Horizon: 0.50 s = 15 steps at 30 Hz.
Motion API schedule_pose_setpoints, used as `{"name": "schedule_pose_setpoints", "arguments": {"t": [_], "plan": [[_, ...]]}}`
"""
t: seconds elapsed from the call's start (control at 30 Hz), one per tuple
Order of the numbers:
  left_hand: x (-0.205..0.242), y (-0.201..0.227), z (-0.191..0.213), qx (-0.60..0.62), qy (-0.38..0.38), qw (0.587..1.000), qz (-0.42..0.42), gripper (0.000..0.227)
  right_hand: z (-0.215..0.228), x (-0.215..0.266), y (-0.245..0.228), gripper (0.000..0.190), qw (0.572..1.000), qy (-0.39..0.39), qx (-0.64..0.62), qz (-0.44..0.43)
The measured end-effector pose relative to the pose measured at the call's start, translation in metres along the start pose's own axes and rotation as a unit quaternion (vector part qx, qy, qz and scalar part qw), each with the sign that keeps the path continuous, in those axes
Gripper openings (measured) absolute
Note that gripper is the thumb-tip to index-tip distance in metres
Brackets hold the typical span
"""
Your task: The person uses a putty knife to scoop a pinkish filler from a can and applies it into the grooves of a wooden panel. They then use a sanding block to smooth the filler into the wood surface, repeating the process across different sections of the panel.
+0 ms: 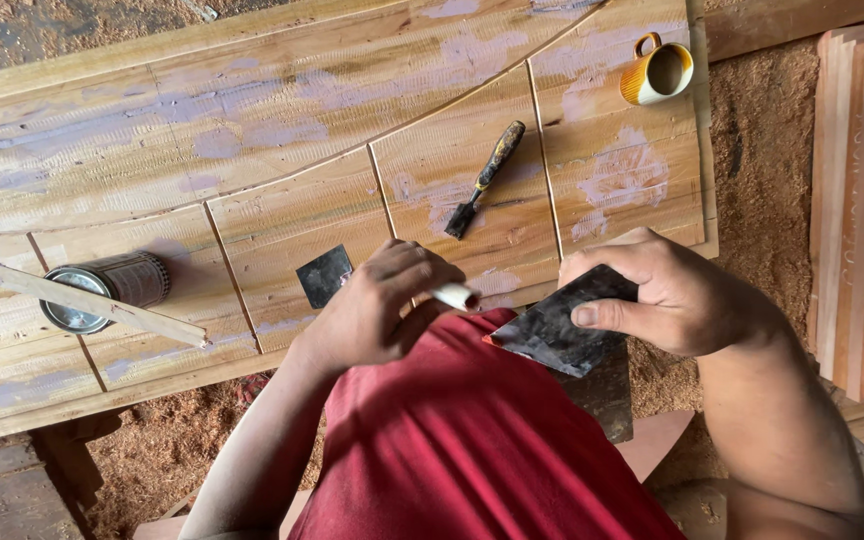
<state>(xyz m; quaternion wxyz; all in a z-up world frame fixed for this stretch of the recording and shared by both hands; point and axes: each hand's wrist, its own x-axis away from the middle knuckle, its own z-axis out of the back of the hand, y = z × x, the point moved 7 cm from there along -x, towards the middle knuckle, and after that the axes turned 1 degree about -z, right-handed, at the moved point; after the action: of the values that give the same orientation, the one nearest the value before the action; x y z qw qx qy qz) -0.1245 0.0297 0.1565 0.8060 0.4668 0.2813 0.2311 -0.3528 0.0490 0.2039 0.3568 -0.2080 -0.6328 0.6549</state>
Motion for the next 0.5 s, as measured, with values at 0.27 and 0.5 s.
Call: {"name": "schedule_pose_setpoints", "arguments": {"t": [0.27, 0.5], "plan": [[0.023, -0.239, -0.035, -0.109, 0.140, 0.944, 0.278, 0.036, -0.002, 0.030, 0.113, 0.012, 0.968, 0.115, -0.199, -0.105], [0.030, -0.343, -0.077, -0.185, 0.200, 0.914, 0.302, 0.027, -0.033, 0.057, 0.208, 0.008, 0.900, 0.240, -0.332, -0.149]]}}
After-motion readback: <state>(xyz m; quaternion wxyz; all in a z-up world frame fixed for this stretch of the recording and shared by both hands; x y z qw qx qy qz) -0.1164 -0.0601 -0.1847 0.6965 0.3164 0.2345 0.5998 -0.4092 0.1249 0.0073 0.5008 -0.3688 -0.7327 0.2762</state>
